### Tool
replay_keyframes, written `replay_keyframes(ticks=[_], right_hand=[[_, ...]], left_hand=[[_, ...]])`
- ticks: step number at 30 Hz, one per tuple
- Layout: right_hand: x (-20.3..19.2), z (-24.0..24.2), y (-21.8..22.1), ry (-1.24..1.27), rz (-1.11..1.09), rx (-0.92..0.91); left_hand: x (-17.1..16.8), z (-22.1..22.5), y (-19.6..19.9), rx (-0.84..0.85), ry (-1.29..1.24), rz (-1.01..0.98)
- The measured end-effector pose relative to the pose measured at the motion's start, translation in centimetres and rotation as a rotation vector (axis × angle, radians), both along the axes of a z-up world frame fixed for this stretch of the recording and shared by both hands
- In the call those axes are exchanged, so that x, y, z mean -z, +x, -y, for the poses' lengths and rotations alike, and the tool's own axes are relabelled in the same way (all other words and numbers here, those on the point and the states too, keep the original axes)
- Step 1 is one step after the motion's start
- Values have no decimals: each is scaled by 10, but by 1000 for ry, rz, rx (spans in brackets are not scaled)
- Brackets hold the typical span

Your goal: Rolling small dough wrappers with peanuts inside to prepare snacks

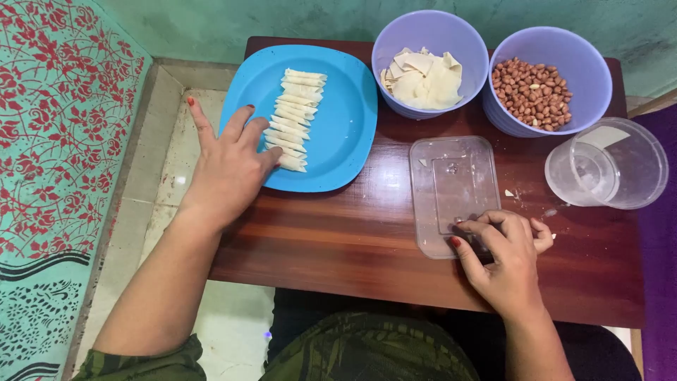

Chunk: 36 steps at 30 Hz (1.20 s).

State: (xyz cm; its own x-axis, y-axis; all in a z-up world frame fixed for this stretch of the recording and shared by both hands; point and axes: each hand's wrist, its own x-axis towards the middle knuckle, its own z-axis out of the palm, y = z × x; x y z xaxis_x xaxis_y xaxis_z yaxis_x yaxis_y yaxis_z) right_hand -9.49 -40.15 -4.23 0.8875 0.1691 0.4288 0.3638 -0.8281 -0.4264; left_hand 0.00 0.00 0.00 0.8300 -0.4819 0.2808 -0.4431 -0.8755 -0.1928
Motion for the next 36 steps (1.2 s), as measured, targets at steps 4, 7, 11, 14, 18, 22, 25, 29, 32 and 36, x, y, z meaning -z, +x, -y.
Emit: replay_keyframes(ticks=[4,7,11,14,18,22,25,29,32,36], right_hand=[[0,-1,0,-9,-8,6],[0,-1,0,-8,-9,2],[-2,-2,-1,-1,-14,11],[1,0,-1,-2,-19,26],[4,3,-4,17,15,70],[-8,7,-10,55,57,100],[-15,14,-17,48,47,138],[-5,40,-29,114,-32,147],[8,49,-32,148,-63,147],[10,50,-27,208,-76,140]], left_hand=[[-2,-2,1,33,-42,37],[-8,-2,-1,35,-46,27],[-17,-1,-5,36,-157,4],[-15,1,-4,32,-134,-33],[-23,6,-3,54,-122,-20],[-62,33,3,153,-235,-6],[-82,63,18,319,-341,31],[-83,109,57,428,-417,-16],[-66,139,101,425,-470,-86],[-24,177,158,358,-491,-170]])
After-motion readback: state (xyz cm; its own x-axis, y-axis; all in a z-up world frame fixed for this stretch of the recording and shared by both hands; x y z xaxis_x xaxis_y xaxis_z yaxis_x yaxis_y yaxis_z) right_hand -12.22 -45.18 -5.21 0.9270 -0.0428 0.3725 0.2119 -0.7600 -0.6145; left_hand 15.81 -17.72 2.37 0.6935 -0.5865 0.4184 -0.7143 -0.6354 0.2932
